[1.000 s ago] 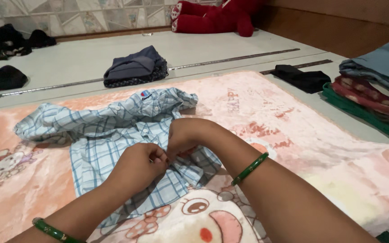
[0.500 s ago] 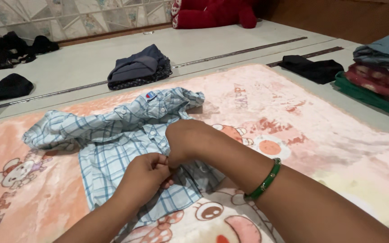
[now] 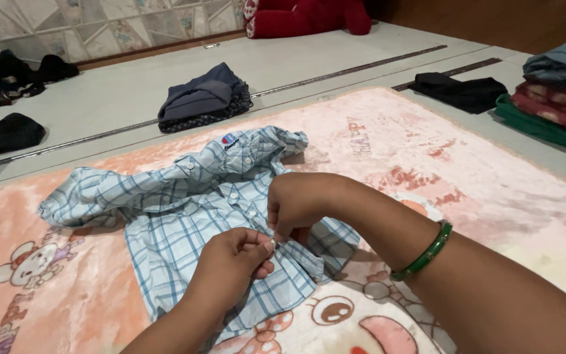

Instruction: The person folds a pair of pants and a checkered shirt on a bed, buttoning the shirt by hand before completing the fold.

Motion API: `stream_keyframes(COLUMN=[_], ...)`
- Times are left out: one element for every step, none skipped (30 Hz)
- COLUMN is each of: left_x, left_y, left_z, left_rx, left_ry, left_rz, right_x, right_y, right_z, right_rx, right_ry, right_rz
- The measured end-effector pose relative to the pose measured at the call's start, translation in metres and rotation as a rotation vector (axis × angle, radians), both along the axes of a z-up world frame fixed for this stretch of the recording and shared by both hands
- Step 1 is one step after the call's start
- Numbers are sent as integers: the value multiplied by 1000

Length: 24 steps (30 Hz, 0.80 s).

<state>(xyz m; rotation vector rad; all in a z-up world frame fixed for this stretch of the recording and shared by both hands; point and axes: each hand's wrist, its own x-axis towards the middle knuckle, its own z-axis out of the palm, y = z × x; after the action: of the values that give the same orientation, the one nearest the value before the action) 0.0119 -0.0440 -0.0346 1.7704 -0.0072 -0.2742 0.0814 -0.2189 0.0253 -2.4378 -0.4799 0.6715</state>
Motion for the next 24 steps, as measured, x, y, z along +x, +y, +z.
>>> stream_keyframes(left_x=[0,0,0,0,0,0,0,0,0,1,1,1,2,2,3,3,2,2,1,0,0,-1,-1,-2], left_y=[-1,-1,0,0,0,-1,-1,-1,-1,-1,-1,-1,0,0,0,1,1,0,-1,-1,-1,-1,-1,-2], left_z=[1,2,2,3,4,4,4,3,3,2,1,1,1,0,0,0,1,1,2,3,5,6,6,7], left_rx=[15,29,39,48,56,55,55,54,55,56,58,54,50,47,45,44,43,84,125,165,202,239,276,271], left_ry=[4,7,9,10,12,14,16,18,10,3,-5,-11,-17,-23,-30,-38,-45,-64,-83,-102,-108,-114,-121,-130], left_rz=[5,9,9,8,8,10,13,17,15,14,13,12,12,12,12,12,12,13,14,14,9,5,0,-3], right_x=[0,-1,-2,-3,-4,-5,-6,-7,-8,-9,-10,-12,-14,-16,-18,-19,-19,-19,-18,-17,-16,-16,-15,-15], right_y=[0,0,1,2,3,4,4,4,4,5,5,6,7,8,8,9,8,8,7,6,6,6,7,7], right_z=[0,0,0,1,1,2,2,3,4,5,7,9,11,13,15,17,18,19,19,18,17,16,15,15], right_rx=[3,5,-4,-14,-24,-36,-49,-62,-49,-35,-20,-25,-30,-35,-31,-27,-22,0,22,43,40,37,34,18], right_ry=[10,20,17,14,12,0,-12,-24,-19,-15,-10,-16,-22,-27,-20,-12,-4,8,20,32,37,42,48,39], right_rz=[-20,-40,-41,-42,-43,-42,-40,-37,-38,-39,-39,-50,-61,-71,-72,-73,-74,-73,-71,-69,-73,-77,-81,-74])
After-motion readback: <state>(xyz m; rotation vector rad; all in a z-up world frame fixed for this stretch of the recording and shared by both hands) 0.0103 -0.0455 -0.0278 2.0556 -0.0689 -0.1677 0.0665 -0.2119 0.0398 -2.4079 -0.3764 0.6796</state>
